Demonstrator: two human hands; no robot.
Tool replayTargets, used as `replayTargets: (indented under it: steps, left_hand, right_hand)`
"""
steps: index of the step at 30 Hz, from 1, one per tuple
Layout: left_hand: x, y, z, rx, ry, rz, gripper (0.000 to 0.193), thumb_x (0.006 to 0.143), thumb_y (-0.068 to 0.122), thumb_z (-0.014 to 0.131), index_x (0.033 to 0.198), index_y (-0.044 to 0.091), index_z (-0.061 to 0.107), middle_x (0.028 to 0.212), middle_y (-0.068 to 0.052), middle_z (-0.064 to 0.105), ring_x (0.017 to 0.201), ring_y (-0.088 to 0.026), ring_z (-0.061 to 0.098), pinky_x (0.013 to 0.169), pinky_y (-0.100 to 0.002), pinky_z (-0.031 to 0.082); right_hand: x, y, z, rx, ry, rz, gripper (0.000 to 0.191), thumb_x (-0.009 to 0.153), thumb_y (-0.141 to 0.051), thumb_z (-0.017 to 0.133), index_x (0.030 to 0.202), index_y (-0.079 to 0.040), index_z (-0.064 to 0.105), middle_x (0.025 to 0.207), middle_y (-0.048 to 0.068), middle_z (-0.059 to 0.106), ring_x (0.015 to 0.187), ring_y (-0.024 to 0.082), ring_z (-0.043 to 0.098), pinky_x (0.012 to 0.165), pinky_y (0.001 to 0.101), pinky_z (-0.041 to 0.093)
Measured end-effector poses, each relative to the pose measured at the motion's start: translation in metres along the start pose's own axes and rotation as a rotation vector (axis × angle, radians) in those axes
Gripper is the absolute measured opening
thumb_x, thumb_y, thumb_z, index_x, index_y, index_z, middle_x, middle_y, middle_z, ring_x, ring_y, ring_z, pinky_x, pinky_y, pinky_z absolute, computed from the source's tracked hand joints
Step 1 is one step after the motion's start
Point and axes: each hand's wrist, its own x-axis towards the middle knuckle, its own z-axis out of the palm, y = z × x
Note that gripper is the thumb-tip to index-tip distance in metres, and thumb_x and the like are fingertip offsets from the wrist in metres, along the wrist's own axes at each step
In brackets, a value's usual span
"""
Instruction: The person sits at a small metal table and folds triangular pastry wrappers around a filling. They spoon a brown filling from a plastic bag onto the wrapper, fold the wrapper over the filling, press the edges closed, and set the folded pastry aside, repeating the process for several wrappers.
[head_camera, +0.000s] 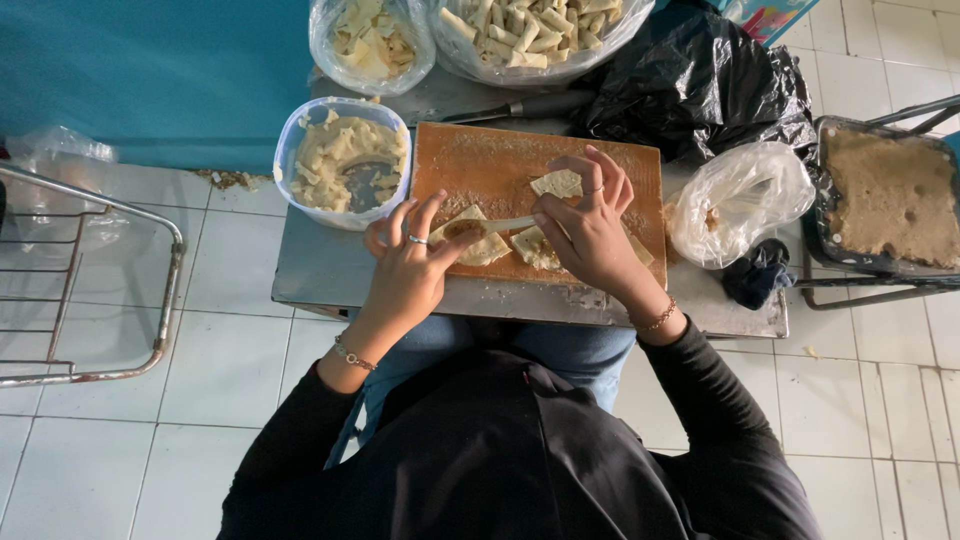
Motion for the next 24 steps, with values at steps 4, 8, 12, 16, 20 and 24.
replayTargets:
  steps: [4, 8, 12, 16, 20, 24]
  left_hand:
    - [-0.002, -0.001, 0.004, 0.052, -0.017, 0.007, 0.047, 0.095, 0.002, 0.063, 0.129, 0.033, 0.074, 0.162, -0.009, 0.038, 0.144, -0.036, 0.035, 0.111, -0.06, 0.023]
    - [-0.005, -0.002, 0.005, 0.048, -0.032, 0.006, 0.048, 0.094, 0.001, 0.063, 0.129, 0.031, 0.075, 0.163, -0.01, 0.038, 0.144, -0.036, 0.034, 0.112, -0.06, 0.023]
    - [-0.005, -0.003, 0.005, 0.033, -0.058, -0.002, 0.043, 0.093, 0.002, 0.063, 0.125, 0.029, 0.075, 0.163, -0.011, 0.038, 0.144, -0.037, 0.035, 0.112, -0.061, 0.023]
    - [-0.005, -0.002, 0.002, 0.015, -0.062, -0.008, 0.042, 0.093, 0.004, 0.063, 0.125, 0.029, 0.074, 0.162, -0.009, 0.038, 0.144, -0.036, 0.035, 0.112, -0.062, 0.022]
    - [-0.003, -0.001, -0.003, -0.002, -0.039, -0.017, 0.049, 0.092, 0.002, 0.062, 0.13, 0.03, 0.074, 0.162, -0.007, 0.039, 0.143, -0.034, 0.037, 0.114, -0.059, 0.022]
    - [0.016, 0.003, 0.002, -0.075, 0.034, 0.035, 0.052, 0.093, 0.0, 0.063, 0.133, 0.033, 0.071, 0.162, -0.008, 0.038, 0.143, -0.032, 0.037, 0.114, -0.057, 0.022]
  right_hand:
    - [-0.002, 0.002, 0.002, 0.007, 0.018, 0.009, 0.01, 0.102, -0.023, 0.067, 0.101, -0.015, 0.073, 0.149, 0.01, 0.044, 0.149, 0.043, 0.024, 0.119, 0.0587, 0.017]
    - [-0.004, 0.006, 0.004, 0.022, 0.027, 0.024, 0.009, 0.101, -0.023, 0.068, 0.1, -0.016, 0.074, 0.148, 0.01, 0.044, 0.148, 0.043, 0.024, 0.118, 0.0593, 0.017]
    - [-0.006, 0.009, 0.005, 0.01, 0.036, 0.029, 0.009, 0.1, -0.024, 0.068, 0.101, -0.016, 0.074, 0.148, 0.01, 0.044, 0.148, 0.043, 0.024, 0.118, 0.0594, 0.017]
    - [-0.01, 0.015, 0.006, 0.015, 0.04, 0.046, 0.009, 0.1, -0.024, 0.068, 0.1, -0.017, 0.074, 0.147, 0.011, 0.044, 0.148, 0.042, 0.024, 0.119, 0.0593, 0.018]
    - [-0.015, 0.029, 0.007, 0.009, 0.041, 0.056, 0.01, 0.1, -0.022, 0.067, 0.096, -0.015, 0.072, 0.149, 0.011, 0.044, 0.148, 0.042, 0.024, 0.12, 0.0589, 0.017]
    - [-0.019, 0.053, -0.001, -0.055, 0.046, 0.095, 0.015, 0.103, -0.025, 0.067, 0.092, -0.015, 0.071, 0.15, 0.009, 0.045, 0.148, 0.039, 0.025, 0.123, 0.0569, 0.017]
